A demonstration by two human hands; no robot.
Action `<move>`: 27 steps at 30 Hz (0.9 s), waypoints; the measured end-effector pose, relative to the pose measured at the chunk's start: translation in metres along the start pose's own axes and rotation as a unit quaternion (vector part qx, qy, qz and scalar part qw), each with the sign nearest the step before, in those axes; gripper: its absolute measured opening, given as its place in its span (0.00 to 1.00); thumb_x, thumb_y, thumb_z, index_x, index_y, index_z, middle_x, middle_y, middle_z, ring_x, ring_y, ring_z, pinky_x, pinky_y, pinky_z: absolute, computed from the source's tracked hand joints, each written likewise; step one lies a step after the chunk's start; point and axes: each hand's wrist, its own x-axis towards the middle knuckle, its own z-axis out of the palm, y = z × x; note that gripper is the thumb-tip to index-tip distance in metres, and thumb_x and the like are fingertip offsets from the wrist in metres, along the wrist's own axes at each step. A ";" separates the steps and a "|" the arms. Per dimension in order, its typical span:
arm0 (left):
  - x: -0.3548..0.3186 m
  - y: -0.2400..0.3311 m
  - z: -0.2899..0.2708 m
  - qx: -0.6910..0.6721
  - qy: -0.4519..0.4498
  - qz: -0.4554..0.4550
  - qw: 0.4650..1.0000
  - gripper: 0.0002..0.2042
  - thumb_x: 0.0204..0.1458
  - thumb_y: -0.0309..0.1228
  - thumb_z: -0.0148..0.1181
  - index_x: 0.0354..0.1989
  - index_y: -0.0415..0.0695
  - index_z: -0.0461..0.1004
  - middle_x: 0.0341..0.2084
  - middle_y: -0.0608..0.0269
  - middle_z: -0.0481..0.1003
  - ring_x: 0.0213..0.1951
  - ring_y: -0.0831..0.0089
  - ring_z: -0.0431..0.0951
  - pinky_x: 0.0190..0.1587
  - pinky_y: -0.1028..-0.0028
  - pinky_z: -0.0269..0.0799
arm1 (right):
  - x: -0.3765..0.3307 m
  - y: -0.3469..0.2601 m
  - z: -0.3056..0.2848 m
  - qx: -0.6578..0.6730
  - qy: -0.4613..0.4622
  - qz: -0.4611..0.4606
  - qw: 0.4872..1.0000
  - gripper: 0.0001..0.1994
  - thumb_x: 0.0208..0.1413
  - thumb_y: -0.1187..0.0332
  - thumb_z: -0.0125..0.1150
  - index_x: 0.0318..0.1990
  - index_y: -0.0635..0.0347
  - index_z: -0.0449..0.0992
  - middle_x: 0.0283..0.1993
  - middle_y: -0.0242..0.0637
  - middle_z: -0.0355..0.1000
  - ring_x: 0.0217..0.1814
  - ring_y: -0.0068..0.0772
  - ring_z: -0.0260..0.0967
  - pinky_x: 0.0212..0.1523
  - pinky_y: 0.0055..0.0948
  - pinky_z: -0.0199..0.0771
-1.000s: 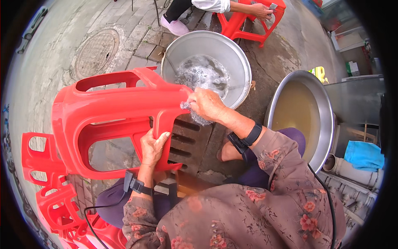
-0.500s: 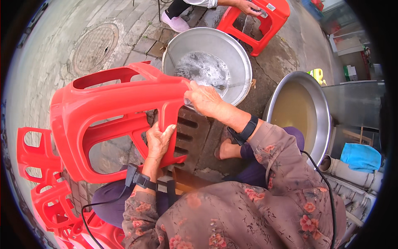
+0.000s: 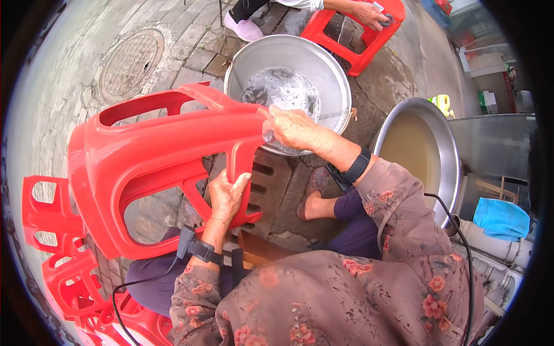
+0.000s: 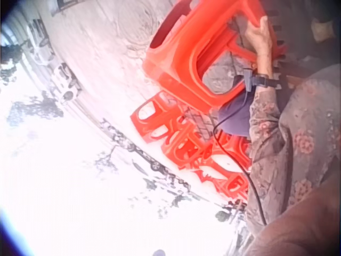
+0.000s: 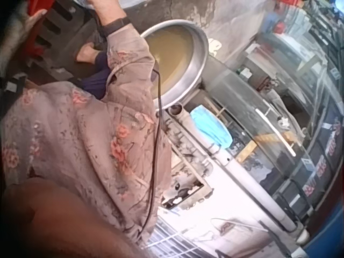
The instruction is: Washing red plastic stools with water and a steel wool scrubber.
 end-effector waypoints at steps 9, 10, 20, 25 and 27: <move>-0.002 -0.001 0.003 -0.037 0.018 0.011 0.999 0.12 0.48 0.30 0.65 0.38 0.37 0.76 0.25 0.64 0.78 0.29 0.83 0.71 0.34 0.77 0.70 | -0.002 0.036 0.006 0.185 -0.094 0.027 0.978 0.14 0.42 0.74 0.52 0.37 0.58 0.79 0.36 0.50 0.74 0.43 0.50 0.71 0.42 0.39 0.69; -0.001 0.000 0.002 -0.006 0.008 -0.002 1.000 0.12 0.48 0.30 0.65 0.38 0.37 0.76 0.25 0.63 0.78 0.28 0.83 0.72 0.34 0.77 0.70 | -0.006 0.038 0.003 0.214 -0.051 0.044 0.974 0.14 0.42 0.74 0.52 0.38 0.57 0.79 0.36 0.50 0.74 0.43 0.50 0.71 0.43 0.38 0.69; -0.008 0.002 0.003 0.025 0.002 -0.008 1.000 0.12 0.48 0.31 0.65 0.39 0.38 0.76 0.23 0.60 0.78 0.25 0.79 0.73 0.32 0.74 0.71 | -0.004 0.022 0.012 0.116 -0.042 0.043 0.991 0.12 0.43 0.74 0.52 0.37 0.59 0.78 0.34 0.50 0.72 0.40 0.52 0.70 0.41 0.40 0.69; -0.011 0.003 0.004 0.042 -0.005 0.016 0.999 0.12 0.48 0.31 0.65 0.38 0.38 0.75 0.23 0.56 0.77 0.25 0.75 0.75 0.32 0.73 0.71 | 0.010 0.036 -0.027 0.193 0.028 0.051 0.979 0.11 0.44 0.69 0.59 0.36 0.62 0.77 0.36 0.48 0.74 0.42 0.49 0.71 0.44 0.38 0.69; -0.011 0.002 0.003 0.063 -0.004 0.030 0.998 0.12 0.48 0.31 0.65 0.38 0.38 0.75 0.23 0.53 0.77 0.25 0.71 0.77 0.32 0.72 0.72 | 0.030 0.036 -0.024 0.091 0.028 0.047 0.994 0.13 0.44 0.68 0.61 0.38 0.63 0.77 0.37 0.47 0.75 0.42 0.48 0.72 0.45 0.37 0.69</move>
